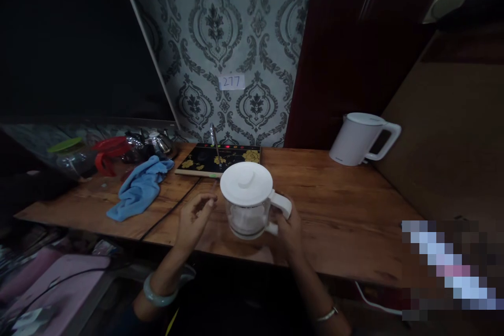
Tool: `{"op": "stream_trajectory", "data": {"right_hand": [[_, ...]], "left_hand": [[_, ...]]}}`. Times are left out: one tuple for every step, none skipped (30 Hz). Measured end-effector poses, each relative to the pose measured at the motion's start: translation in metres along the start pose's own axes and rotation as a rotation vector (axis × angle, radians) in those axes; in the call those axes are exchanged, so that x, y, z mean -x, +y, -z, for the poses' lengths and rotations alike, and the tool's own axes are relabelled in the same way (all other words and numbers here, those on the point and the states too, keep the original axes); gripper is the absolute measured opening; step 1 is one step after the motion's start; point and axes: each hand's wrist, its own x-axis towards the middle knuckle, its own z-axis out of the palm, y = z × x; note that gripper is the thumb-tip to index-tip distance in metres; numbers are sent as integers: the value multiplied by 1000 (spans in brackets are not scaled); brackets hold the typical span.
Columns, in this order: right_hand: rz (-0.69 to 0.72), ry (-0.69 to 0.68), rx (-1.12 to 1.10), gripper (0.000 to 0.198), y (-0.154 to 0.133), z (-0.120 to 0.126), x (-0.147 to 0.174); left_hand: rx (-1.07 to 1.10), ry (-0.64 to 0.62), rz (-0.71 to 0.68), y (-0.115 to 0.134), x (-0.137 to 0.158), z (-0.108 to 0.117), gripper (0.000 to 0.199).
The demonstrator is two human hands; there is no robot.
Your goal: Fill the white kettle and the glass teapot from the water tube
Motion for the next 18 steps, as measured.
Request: {"op": "stream_trajectory", "data": {"right_hand": [[-18, 1, -3, 43, 4, 2, -6], [-34, -1, -7, 41, 7, 2, -12], [-46, -10, -13, 40, 9, 1, -18], [-50, -27, -23, 39, 10, -1, -24], [-46, -54, -37, 39, 11, -4, -30], [-35, -80, -52, 38, 11, -8, -36], [-20, -104, -62, 37, 10, -12, -42], [-8, -122, -67, 36, 9, -17, -47], [-5, -128, -68, 35, 9, -23, -52], [-10, -123, -68, 34, 8, -28, -56], [-21, -113, -70, 34, 8, -34, -59], [-32, -106, -75, 34, 8, -40, -62], [-37, -108, -82, 33, 8, -45, -65], [-36, -116, -88, 33, 7, -50, -67], [-28, -130, -90, 33, 7, -55, -69], [-17, -145, -87, 33, 7, -59, -71], [-8, -159, -81, 34, 7, -62, -73], [0, -169, -76, 34, 8, -65, -75]], "left_hand": [[27, -4, 30, -4, 0, -3, 24], [53, -19, 48, -9, 0, -5, 30], [73, -38, 55, -12, 0, -7, 38], [87, -55, 58, -16, 1, -9, 46], [101, -66, 62, -18, 2, -11, 52], [114, -73, 71, -21, 3, -12, 57], [127, -74, 85, -23, 3, -13, 61], [139, -75, 100, -25, 3, -14, 64], [145, -71, 118, -27, 3, -14, 65], [150, -65, 134, -28, 3, -14, 66], [154, -59, 147, -29, 3, -13, 67], [158, -52, 154, -30, 3, -12, 68], [163, -47, 157, -31, 2, -11, 69], [169, -44, 156, -31, 1, -10, 70], [173, -38, 149, -31, 0, -8, 69], [167, -24, 134, -31, -2, -6, 67], [143, -2, 113, -31, -4, -3, 63], [99, 24, 89, -30, -6, 0, 56]]}}
